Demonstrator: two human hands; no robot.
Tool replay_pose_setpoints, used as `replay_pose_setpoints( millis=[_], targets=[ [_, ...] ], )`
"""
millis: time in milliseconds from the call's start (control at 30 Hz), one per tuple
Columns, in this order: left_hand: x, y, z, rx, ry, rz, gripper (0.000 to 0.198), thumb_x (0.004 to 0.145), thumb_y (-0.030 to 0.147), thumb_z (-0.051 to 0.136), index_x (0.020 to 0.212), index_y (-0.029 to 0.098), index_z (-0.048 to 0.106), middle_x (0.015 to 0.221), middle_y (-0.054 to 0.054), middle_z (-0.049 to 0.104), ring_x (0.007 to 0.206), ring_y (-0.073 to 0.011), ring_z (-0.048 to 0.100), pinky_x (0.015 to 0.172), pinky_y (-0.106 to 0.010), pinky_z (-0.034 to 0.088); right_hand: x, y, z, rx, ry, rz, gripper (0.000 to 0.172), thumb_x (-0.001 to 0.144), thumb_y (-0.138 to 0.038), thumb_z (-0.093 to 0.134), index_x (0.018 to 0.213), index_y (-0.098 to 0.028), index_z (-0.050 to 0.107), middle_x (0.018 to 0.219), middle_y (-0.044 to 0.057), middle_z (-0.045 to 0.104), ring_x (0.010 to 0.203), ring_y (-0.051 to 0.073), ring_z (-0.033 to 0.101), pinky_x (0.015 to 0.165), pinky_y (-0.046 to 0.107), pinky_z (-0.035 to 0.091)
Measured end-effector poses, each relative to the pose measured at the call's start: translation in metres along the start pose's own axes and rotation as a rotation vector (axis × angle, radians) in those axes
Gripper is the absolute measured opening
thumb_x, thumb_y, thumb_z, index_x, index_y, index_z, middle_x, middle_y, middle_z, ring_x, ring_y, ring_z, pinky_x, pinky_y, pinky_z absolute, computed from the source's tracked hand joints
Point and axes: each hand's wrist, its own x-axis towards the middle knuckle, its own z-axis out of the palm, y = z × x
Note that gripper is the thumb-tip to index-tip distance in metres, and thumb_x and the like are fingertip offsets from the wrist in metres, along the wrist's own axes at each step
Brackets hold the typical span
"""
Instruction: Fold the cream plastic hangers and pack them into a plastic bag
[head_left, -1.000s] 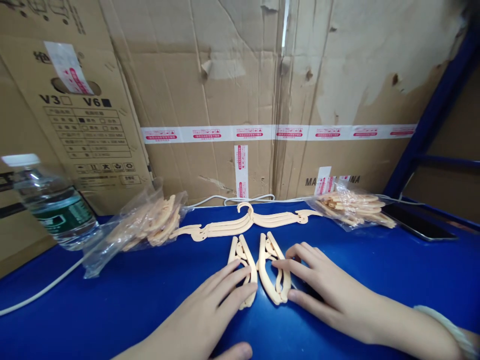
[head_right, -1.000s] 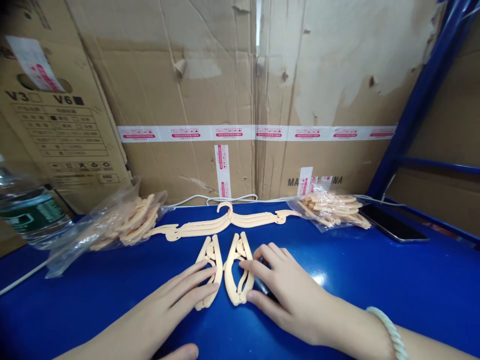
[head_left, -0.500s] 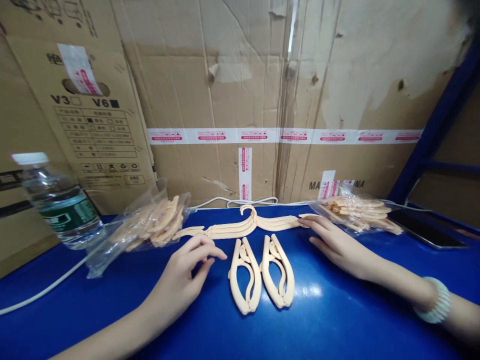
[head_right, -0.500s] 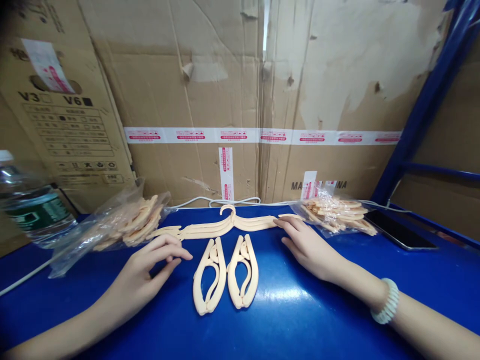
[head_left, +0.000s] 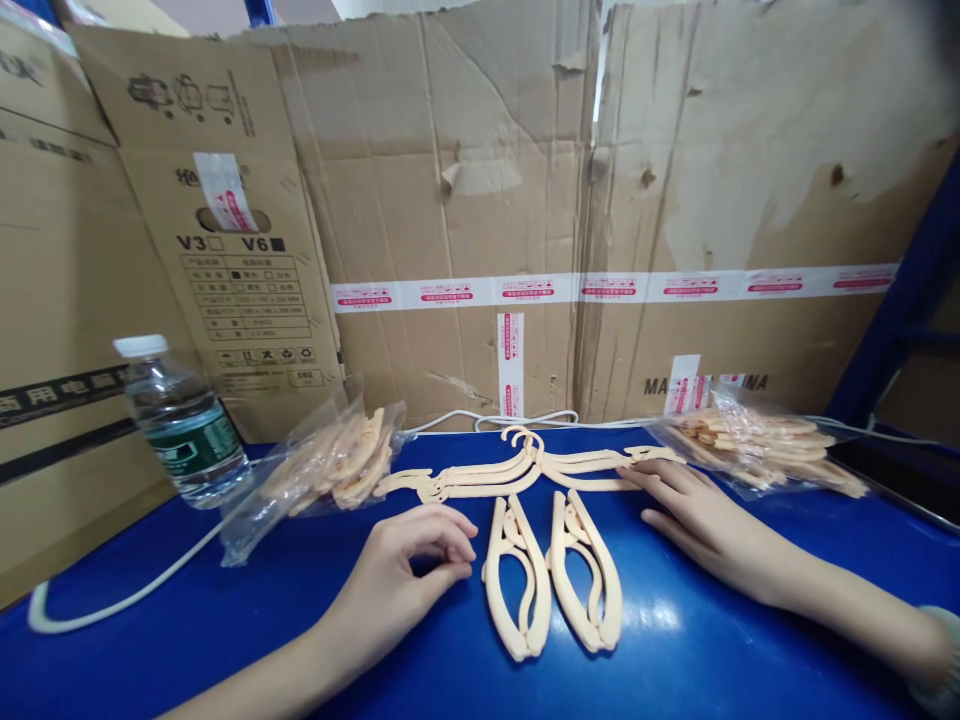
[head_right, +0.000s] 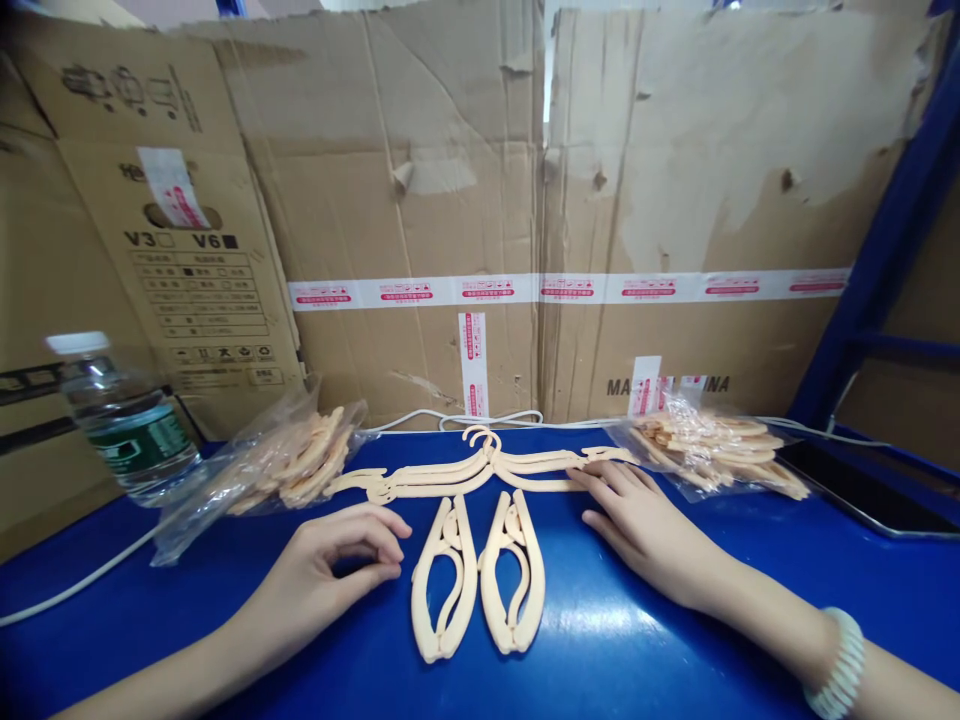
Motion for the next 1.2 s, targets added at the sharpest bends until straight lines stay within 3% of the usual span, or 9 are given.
replay_pose_setpoints(
  millis=[233,500,767,1200],
  targets=[
    [-0.004,0.002,0.001,0.101,-0.007,0.189,0.019,0.081,0.007,0.057,0.073,0.02,0.069,0.089,-0.004,0.072,0.078,-0.0153,0.069,0.072,-0.025,0.053,0.001,-0.001,0.0,0.111,0.019,-0.02,0.034,0.099,-0.039,0.04,0.118,-0.021,0.062,0.113,0.013,0.056,0.104,0.027,0.058,0.093,0.046,0.05],
    [-0.002,-0.001,0.002,0.135,0.046,0.226,0.023,0.08,0.003,0.051,0.08,0.019,0.066,0.088,-0.003,0.068,0.08,-0.0142,0.066,0.074,-0.025,0.052,0.006,-0.002,0.0,0.189,0.055,-0.017,0.028,0.099,-0.04,0.043,0.088,-0.021,0.06,0.099,0.01,0.058,0.094,0.024,0.057,0.083,0.04,0.051],
    [-0.004,-0.001,0.002,0.164,0.074,0.211,0.025,0.079,0.003,0.046,0.082,0.02,0.064,0.085,-0.003,0.064,0.074,-0.0136,0.061,0.067,-0.025,0.048,0.001,-0.001,-0.002,0.274,0.094,0.14,0.029,0.097,-0.047,0.045,0.09,-0.022,0.057,0.081,0.004,0.064,0.069,0.02,0.06,0.061,0.033,0.049],
    [-0.003,0.0,0.001,0.144,0.03,0.167,0.02,0.063,0.001,0.042,0.062,0.018,0.052,0.068,0.001,0.056,0.063,-0.011,0.054,0.058,-0.021,0.041,-0.002,-0.002,-0.014,0.448,0.261,0.183,0.034,0.087,-0.054,0.059,0.087,-0.02,0.061,0.079,0.006,0.066,0.07,0.022,0.064,0.061,0.033,0.054]
  ],
)
